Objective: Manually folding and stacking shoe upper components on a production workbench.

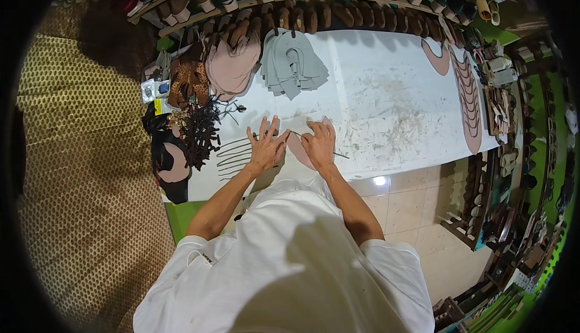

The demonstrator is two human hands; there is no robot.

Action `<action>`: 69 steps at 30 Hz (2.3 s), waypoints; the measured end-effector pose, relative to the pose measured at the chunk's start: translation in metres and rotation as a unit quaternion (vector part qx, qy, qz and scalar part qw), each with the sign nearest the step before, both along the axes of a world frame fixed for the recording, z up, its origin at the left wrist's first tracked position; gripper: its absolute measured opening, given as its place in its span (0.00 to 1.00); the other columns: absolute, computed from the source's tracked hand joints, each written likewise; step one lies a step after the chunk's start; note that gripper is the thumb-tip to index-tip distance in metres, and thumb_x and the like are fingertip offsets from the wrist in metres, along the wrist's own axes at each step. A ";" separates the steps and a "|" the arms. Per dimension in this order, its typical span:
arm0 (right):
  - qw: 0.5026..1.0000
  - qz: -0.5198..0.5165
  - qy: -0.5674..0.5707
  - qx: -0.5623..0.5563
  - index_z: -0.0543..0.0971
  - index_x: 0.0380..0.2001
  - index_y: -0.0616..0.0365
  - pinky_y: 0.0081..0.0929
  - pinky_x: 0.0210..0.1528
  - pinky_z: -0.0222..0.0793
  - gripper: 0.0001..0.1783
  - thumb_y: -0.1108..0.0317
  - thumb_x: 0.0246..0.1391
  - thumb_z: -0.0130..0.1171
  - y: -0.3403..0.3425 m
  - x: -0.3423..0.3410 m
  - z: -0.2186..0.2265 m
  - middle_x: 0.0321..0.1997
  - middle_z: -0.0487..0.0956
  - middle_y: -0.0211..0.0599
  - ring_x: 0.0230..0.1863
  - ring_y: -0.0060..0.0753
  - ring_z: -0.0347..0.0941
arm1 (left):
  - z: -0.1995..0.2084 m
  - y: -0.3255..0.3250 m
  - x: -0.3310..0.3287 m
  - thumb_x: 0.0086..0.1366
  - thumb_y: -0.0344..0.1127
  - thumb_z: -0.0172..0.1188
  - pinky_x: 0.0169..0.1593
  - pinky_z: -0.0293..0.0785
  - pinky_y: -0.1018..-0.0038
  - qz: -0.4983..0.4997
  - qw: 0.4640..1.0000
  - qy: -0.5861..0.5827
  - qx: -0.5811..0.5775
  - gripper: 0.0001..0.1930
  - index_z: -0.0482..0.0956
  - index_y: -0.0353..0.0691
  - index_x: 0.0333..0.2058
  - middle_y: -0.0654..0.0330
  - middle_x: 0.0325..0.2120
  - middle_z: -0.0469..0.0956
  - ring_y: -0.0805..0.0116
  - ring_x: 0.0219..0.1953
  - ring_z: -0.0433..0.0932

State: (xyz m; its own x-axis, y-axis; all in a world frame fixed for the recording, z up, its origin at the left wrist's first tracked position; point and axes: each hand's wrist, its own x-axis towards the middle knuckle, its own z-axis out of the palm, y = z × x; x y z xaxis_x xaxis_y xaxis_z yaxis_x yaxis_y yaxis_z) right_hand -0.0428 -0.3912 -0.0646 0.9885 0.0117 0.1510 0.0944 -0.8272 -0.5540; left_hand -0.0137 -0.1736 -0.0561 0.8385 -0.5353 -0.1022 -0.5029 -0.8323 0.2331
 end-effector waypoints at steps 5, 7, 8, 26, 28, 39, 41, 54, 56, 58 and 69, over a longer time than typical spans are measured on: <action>0.999 -0.045 0.008 0.027 0.89 0.28 0.52 0.57 0.75 0.49 0.05 0.64 0.49 0.70 0.006 0.001 0.012 0.61 0.78 0.37 0.70 0.49 0.64 | -0.007 0.003 -0.002 0.71 0.46 0.59 0.64 0.36 0.16 0.016 1.000 0.016 -0.019 0.25 0.74 0.68 0.67 0.54 0.79 0.43 0.41 0.79 0.40; 0.997 -0.059 0.033 0.041 0.89 0.26 0.51 0.61 0.75 0.46 0.06 0.62 0.47 0.72 0.006 0.001 0.013 0.61 0.77 0.37 0.71 0.52 0.62 | -0.006 0.002 -0.002 0.71 0.47 0.59 0.64 0.36 0.16 0.021 0.999 0.021 -0.023 0.25 0.74 0.69 0.66 0.53 0.79 0.43 0.41 0.79 0.40; 0.997 -0.058 0.032 0.041 0.89 0.26 0.51 0.61 0.75 0.46 0.06 0.62 0.47 0.72 0.006 0.001 0.014 0.61 0.77 0.37 0.71 0.52 0.62 | -0.006 0.002 -0.002 0.71 0.47 0.59 0.64 0.37 0.17 0.026 0.999 0.032 -0.025 0.25 0.75 0.68 0.66 0.53 0.79 0.43 0.41 0.79 0.39; 0.993 -0.072 0.073 0.056 0.88 0.26 0.51 0.43 0.55 0.54 0.07 0.61 0.48 0.72 0.011 -0.001 0.015 0.44 0.80 0.29 0.50 0.35 0.72 | -0.009 0.003 -0.002 0.73 0.43 0.56 0.65 0.38 0.20 -0.055 0.998 -0.014 -0.017 0.29 0.65 0.64 0.72 0.57 0.80 0.43 0.46 0.80 0.40; 0.995 -0.079 0.054 0.032 0.88 0.26 0.52 0.44 0.56 0.54 0.08 0.61 0.48 0.72 0.012 -0.002 0.017 0.43 0.80 0.29 0.49 0.36 0.72 | -0.008 0.002 -0.001 0.73 0.44 0.55 0.65 0.37 0.19 -0.053 0.998 -0.014 -0.013 0.29 0.64 0.64 0.72 0.57 0.80 0.43 0.46 0.80 0.39; 0.992 -0.105 0.069 0.031 0.89 0.25 0.52 0.46 0.58 0.54 0.09 0.59 0.47 0.72 0.019 -0.003 0.011 0.43 0.80 0.29 0.51 0.38 0.72 | -0.001 -0.001 0.003 0.74 0.45 0.54 0.66 0.39 0.22 -0.069 0.997 0.021 -0.036 0.26 0.68 0.56 0.69 0.58 0.80 0.44 0.49 0.80 0.40; 0.991 -0.105 0.072 0.034 0.89 0.25 0.52 0.47 0.58 0.54 0.09 0.59 0.47 0.72 0.019 -0.004 0.011 0.43 0.80 0.30 0.51 0.39 0.72 | -0.002 0.000 0.003 0.74 0.45 0.54 0.66 0.39 0.22 -0.065 0.997 0.024 -0.038 0.26 0.68 0.56 0.69 0.58 0.80 0.44 0.49 0.80 0.41; 0.996 -0.082 0.022 -0.006 0.90 0.38 0.50 0.59 0.67 0.49 0.17 0.52 0.49 0.74 0.015 -0.017 0.016 0.62 0.76 0.34 0.67 0.44 0.65 | -0.010 0.000 -0.005 0.76 0.46 0.51 0.66 0.30 0.17 -0.106 0.994 -0.012 -0.007 0.29 0.64 0.55 0.73 0.70 0.76 0.57 0.54 0.80 0.43; 0.994 -0.089 -0.044 -0.044 0.90 0.41 0.50 0.66 0.71 0.44 0.19 0.50 0.51 0.73 0.013 -0.023 0.016 0.68 0.73 0.35 0.73 0.47 0.61 | -0.011 0.000 -0.005 0.76 0.47 0.51 0.66 0.30 0.17 -0.106 0.994 -0.011 -0.008 0.29 0.63 0.55 0.73 0.70 0.76 0.57 0.54 0.80 0.42; 0.995 -0.074 -0.004 -0.059 0.91 0.42 0.49 0.76 0.75 0.32 0.19 0.50 0.53 0.72 0.006 -0.029 0.012 0.75 0.66 0.36 0.79 0.50 0.51 | -0.011 -0.001 -0.005 0.77 0.47 0.50 0.66 0.30 0.17 -0.107 0.994 -0.010 -0.010 0.28 0.63 0.55 0.73 0.70 0.77 0.56 0.54 0.81 0.42; 0.997 -0.055 0.045 -0.036 0.92 0.35 0.45 0.77 0.75 0.26 0.09 0.57 0.54 0.72 0.005 -0.029 0.004 0.72 0.71 0.33 0.79 0.48 0.54 | -0.006 -0.001 -0.005 0.76 0.50 0.49 0.67 0.30 0.18 -0.087 0.996 0.033 -0.006 0.29 0.61 0.62 0.74 0.62 0.80 0.45 0.52 0.81 0.36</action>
